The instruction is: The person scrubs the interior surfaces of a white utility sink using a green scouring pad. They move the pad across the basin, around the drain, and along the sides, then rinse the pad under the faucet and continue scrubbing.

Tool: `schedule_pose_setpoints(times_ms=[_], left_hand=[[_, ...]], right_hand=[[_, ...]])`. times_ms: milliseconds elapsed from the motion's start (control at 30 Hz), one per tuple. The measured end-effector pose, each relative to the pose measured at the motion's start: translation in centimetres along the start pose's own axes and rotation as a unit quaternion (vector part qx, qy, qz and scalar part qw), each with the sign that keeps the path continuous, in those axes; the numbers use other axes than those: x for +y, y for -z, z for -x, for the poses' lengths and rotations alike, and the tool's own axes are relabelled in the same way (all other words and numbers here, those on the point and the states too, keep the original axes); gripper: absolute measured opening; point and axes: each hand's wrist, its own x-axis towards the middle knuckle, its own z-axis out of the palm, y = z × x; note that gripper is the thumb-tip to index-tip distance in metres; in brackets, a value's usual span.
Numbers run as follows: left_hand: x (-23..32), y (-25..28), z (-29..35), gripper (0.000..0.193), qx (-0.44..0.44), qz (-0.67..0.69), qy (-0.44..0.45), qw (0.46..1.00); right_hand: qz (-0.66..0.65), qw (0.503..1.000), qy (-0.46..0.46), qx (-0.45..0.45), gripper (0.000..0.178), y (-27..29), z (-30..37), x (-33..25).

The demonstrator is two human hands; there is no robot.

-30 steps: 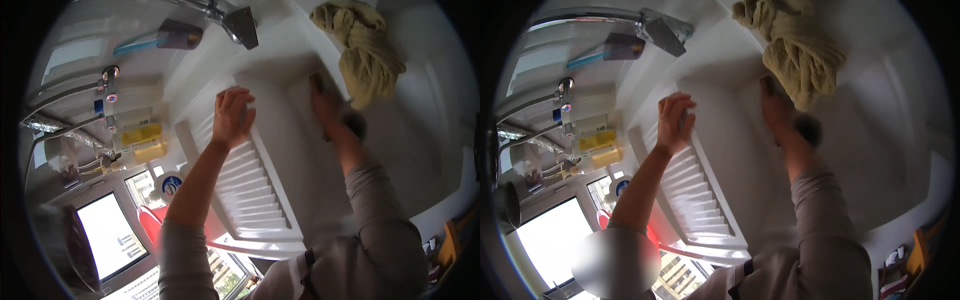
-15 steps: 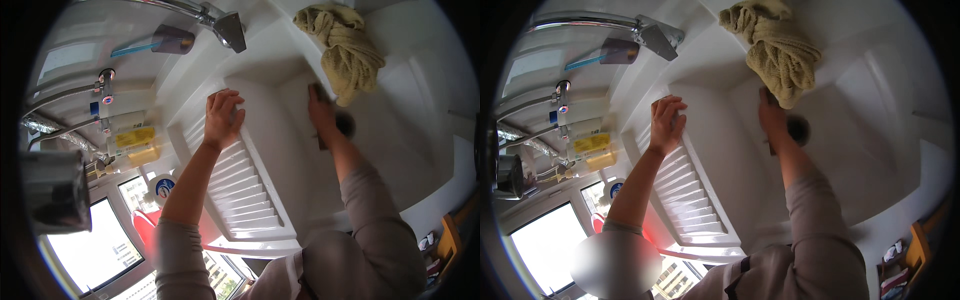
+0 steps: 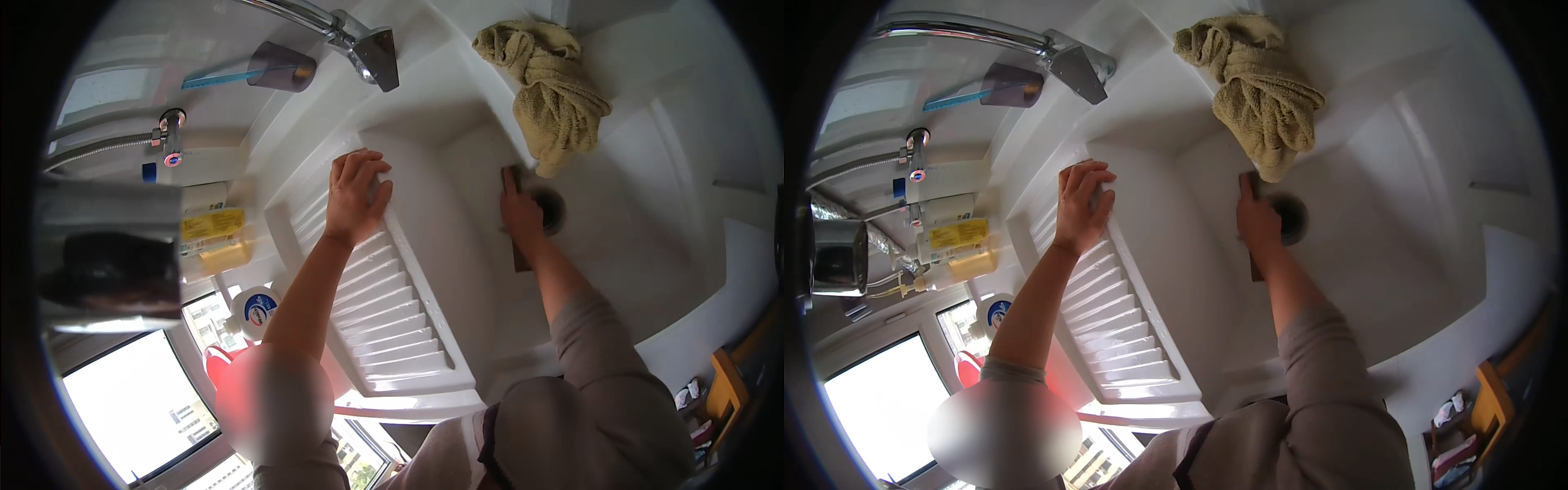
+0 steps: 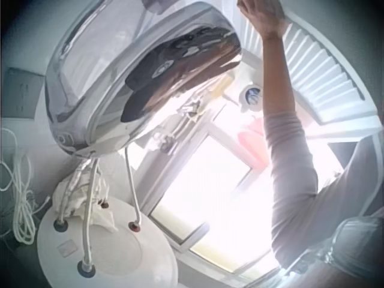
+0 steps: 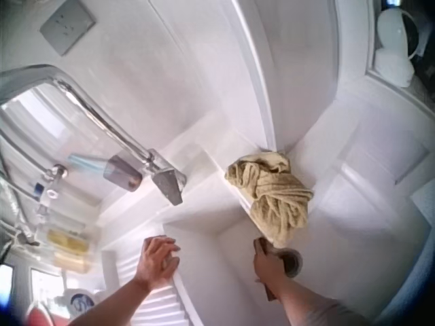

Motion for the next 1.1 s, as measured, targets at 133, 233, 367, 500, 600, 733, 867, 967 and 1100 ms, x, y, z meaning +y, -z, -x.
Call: schedule_pose_setpoints(times_ms=[133, 233, 367, 500, 600, 733, 867, 967, 1100], left_hand=[[0.3, 0.3, -1.0, 0.021, -0.001, 0.02, -0.014, 1.0], [0.6, 0.0, -1.7, 0.022, 0.001, 0.006, -0.03, 1.0], [0.5, -0.2, -1.1, 0.02, 0.008, 0.017, -0.011, 1.0], [0.4, 0.4, -0.6, 0.02, 0.001, 0.023, -0.002, 1.0], [0.7, 0.1, -1.3, 0.02, -0.004, 0.022, 0.002, 1.0], [0.5, 0.2, -1.0, 0.02, -0.003, 0.012, 0.0, 1.0], [0.3, 0.2, -0.6, 0.02, 0.005, 0.019, 0.009, 1.0], [0.7, 0.1, -1.5, 0.02, 0.009, 0.024, -0.005, 1.0], [0.6, 0.3, -1.1, 0.021, 0.013, 0.016, -0.001, 1.0]], right_hand=[[-0.042, 0.997, 0.014, 0.056, 0.054, -0.3, -3.2, -0.8], [-0.033, 0.999, 0.022, 0.02, 0.063, 0.2, -8.3, -2.1], [-0.018, 0.995, 0.071, -0.068, 0.064, -4.4, -4.1, 1.0], [0.086, 0.985, 0.144, -0.033, 0.059, -1.3, -2.7, 1.5], [-0.043, 0.995, 0.091, 0.001, 0.06, -1.0, -5.7, -0.9], [-0.173, 0.981, 0.041, -0.077, 0.063, 0.2, -6.3, -4.4], [-0.338, 0.94, -0.037, -0.021, 0.069, -0.2, -5.6, -4.9], [-0.328, 0.943, -0.043, 0.033, 0.068, -3.9, -7.1, -3.4], [-0.43, 0.895, -0.019, 0.113, 0.054, -4.5, -7.3, -4.9]])
